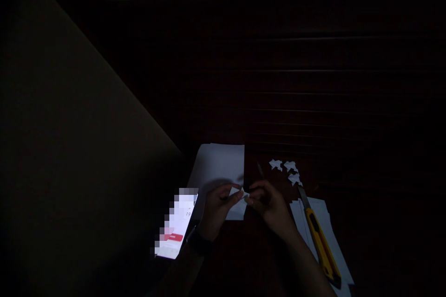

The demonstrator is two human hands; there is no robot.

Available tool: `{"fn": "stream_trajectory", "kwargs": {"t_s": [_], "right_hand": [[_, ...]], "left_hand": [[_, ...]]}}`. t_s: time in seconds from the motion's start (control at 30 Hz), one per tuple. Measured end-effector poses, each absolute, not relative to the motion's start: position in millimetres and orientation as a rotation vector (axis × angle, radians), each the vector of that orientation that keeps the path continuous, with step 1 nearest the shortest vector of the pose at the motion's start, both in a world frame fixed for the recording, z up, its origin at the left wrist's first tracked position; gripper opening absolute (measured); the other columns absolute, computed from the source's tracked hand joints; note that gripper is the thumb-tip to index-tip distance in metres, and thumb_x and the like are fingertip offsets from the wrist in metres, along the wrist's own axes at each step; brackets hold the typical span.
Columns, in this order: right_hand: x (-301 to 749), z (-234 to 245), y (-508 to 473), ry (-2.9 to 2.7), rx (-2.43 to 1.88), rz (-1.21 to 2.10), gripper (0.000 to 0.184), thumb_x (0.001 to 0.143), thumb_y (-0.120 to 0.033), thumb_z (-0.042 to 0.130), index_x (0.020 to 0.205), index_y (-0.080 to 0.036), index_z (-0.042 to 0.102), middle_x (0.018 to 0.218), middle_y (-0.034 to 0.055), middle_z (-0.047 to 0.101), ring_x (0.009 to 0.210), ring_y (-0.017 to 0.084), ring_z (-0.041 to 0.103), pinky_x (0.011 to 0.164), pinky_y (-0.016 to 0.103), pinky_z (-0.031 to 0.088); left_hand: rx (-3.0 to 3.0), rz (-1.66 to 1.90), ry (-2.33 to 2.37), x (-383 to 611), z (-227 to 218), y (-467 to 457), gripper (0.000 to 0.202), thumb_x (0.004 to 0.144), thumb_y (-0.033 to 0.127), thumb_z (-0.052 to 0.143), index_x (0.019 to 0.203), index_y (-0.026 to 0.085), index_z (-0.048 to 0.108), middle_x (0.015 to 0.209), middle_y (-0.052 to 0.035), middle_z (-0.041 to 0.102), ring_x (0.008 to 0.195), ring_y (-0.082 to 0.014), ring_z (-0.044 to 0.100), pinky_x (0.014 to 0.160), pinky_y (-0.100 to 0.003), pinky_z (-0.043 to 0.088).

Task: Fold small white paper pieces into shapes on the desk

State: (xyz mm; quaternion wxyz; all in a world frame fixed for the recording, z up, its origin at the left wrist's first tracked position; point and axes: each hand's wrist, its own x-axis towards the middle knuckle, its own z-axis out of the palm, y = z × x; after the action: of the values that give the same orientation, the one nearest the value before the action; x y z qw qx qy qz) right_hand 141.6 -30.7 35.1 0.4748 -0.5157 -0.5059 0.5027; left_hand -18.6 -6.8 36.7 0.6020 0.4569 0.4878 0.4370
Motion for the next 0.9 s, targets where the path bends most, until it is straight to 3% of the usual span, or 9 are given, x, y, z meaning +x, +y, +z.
{"fn": "stream_trajectory", "kwargs": {"t_s": [0.13,0.33,0.6,0.73,0.9], "right_hand": [[138.7,33.2,-32.2,-1.266,-1.254,1.278,0.036,0.071,-0.025,0.071,0.104,-0.023,0.057,0.082,0.0010,0.064,0.078,0.017,0.060,0.071,0.029,0.047],[137.7,32.1,-31.6,-1.233,-1.322,1.230,0.022,0.071,-0.027,0.070,0.091,-0.020,0.066,0.084,0.0038,0.067,0.080,0.019,0.062,0.071,0.030,0.047],[143.6,27.1,-27.8,-1.152,-1.377,1.202,0.019,0.071,-0.029,0.069,0.087,-0.019,0.066,0.081,0.0051,0.069,0.075,0.019,0.062,0.066,0.029,0.047],[145.4,27.3,-27.1,-1.170,-1.383,1.203,0.018,0.072,-0.029,0.068,0.086,-0.018,0.066,0.079,0.0051,0.069,0.074,0.019,0.062,0.066,0.028,0.047],[145.4,28.1,-28.2,-1.175,-1.363,1.253,0.021,0.071,-0.027,0.068,0.090,-0.019,0.065,0.082,0.0047,0.069,0.076,0.019,0.063,0.067,0.029,0.048]], "left_hand": [[1.082,1.077,1.185,-19.8,38.7,-7.2,0.038,0.070,0.030,0.069,0.104,0.015,0.060,0.068,-0.0025,0.065,0.057,-0.0130,0.059,0.049,-0.019,0.042],[1.140,1.047,1.199,-18.3,38.2,-8.8,0.035,0.073,0.033,0.065,0.103,0.015,0.060,0.061,-0.0009,0.060,0.051,-0.0114,0.054,0.044,-0.019,0.038],[1.122,0.977,1.040,-22.3,43.4,-7.5,0.036,0.075,0.027,0.063,0.110,0.017,0.058,0.082,-0.0052,0.065,0.073,-0.0168,0.062,0.061,-0.024,0.048],[1.109,0.951,0.980,-23.3,44.4,-7.8,0.046,0.073,0.021,0.064,0.117,0.019,0.053,0.084,-0.0054,0.066,0.074,-0.0181,0.063,0.062,-0.025,0.050],[1.144,0.978,0.947,-23.4,42.7,-7.1,0.043,0.074,0.022,0.064,0.116,0.017,0.054,0.089,-0.0074,0.067,0.079,-0.0202,0.064,0.066,-0.027,0.051]]}}
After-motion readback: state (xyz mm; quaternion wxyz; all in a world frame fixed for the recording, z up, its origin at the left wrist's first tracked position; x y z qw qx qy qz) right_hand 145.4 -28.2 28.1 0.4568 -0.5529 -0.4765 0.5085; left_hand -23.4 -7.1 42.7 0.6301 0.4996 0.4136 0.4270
